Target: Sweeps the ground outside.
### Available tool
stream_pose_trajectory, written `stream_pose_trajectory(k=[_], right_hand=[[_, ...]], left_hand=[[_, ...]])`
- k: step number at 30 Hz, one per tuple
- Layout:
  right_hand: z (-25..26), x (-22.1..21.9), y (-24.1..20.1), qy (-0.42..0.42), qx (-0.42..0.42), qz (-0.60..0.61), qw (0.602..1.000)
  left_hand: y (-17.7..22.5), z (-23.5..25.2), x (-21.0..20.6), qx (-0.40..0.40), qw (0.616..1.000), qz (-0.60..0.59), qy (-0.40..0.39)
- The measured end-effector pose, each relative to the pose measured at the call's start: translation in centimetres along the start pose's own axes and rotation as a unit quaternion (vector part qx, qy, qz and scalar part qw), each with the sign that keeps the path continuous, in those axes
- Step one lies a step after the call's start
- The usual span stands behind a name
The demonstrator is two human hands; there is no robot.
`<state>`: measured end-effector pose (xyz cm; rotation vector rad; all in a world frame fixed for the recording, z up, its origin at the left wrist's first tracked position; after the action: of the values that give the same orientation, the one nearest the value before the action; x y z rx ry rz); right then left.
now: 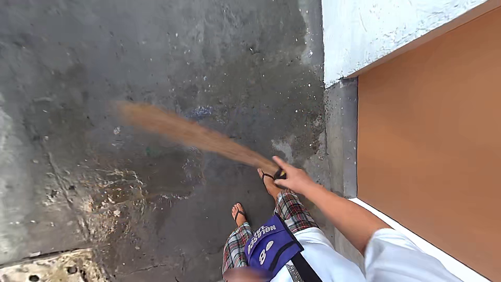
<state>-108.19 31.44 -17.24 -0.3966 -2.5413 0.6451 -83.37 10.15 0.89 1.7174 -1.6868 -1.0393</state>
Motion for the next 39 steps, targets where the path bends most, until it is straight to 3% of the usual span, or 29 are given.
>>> stream_pose_trajectory(k=[2,4,6,7,8,11,13,16,18,21,23,25,27,28,29,32,33,35,37,39], right_hand=[[-0.3,4.3,4.8,0.094,-0.094,0.096,0.987],[1.4,7.0,9.1,0.154,-0.19,0.203,0.948],[4.5,7.4,11.6,0.196,-0.259,0.313,0.892],[5.8,6.5,11.4,0.193,-0.277,0.336,0.879],[6.9,5.1,10.2,0.164,-0.274,0.321,0.892],[9.2,0.1,3.2,-0.029,-0.186,0.111,0.976],[10.9,-1.6,-2.7,-0.135,-0.072,-0.042,0.987],[11.8,-0.6,-9.5,-0.162,0.098,-0.208,0.96],[10.5,1.9,-9.9,-0.126,0.12,-0.213,0.962],[8.1,8.2,-5.3,-0.003,-0.009,-0.097,0.995],[8.2,12.1,-1.5,0.089,-0.124,-0.008,0.988],[10.3,14.5,1.6,0.169,-0.235,0.116,0.95],[14.3,15.2,2.8,0.23,-0.3,0.278,0.883],[16.3,14.8,2.1,0.231,-0.316,0.308,0.868],[18.0,13.6,0.7,0.206,-0.315,0.291,0.879],[21.3,7.5,-7.5,0.028,-0.219,0.082,0.972],[21.7,5.9,-11.1,-0.046,-0.164,-0.005,0.985],[21.0,4.7,-18.0,-0.137,-0.005,-0.166,0.976],[19.7,5.1,-23.0,-0.162,0.143,-0.273,0.937],[17.5,6.9,-24.3,-0.153,0.174,-0.291,0.928]], left_hand=[[0.8,1.0,-0.3,-0.011,1.0,-0.005,0.008],[1.7,1.7,-0.7,-0.013,1.0,-0.009,0.017],[2.3,2.5,-1.0,-0.009,0.999,-0.024,0.031],[2.5,2.9,-1.1,-0.008,0.999,-0.033,0.04],[2.7,3.4,-1.0,-0.011,0.998,-0.037,0.047],[3.4,5.0,-0.4,-0.022,0.998,-0.032,0.042],[4.0,5.9,0.6,-0.026,0.999,-0.024,0.039],[5.0,7.5,2.6,-0.041,0.998,-0.021,0.032],[5.7,8.7,4.2,-0.056,0.998,-0.024,0.02],[6.8,10.4,6.9,-0.06,0.997,-0.045,0.011],[7.0,11.1,9.0,-0.052,0.997,-0.057,0.016],[7.0,11.3,11.0,-0.031,0.997,-0.071,0.021],[6.8,11.3,12.8,-0.016,0.997,-0.077,0.021],[6.7,11.4,13.5,-0.013,0.996,-0.08,0.022],[6.8,11.4,14.1,-0.011,0.996,-0.082,0.022],[7.8,12.0,15.5,-0.015,0.996,-0.082,0.026],[8.4,12.4,15.9,-0.021,0.996,-0.082,0.025],[9.8,12.8,16.6,-0.029,0.996,-0.078,0.021],[11.2,13.6,17.2,-0.047,0.996,-0.075,0.017],[12.3,13.9,17.6,-0.063,0.995,-0.073,0.015]])
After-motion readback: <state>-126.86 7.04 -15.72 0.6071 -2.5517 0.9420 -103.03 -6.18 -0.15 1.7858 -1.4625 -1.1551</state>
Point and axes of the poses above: each hand's wrist, its own z-axis towards the middle knuckle, its own x-axis out of the back of the hand, y = z × x, the point moved 6 cm from there along z, towards the middle knuckle, and after that the axes turned 3 degrees about x, right-handed, at the moved point
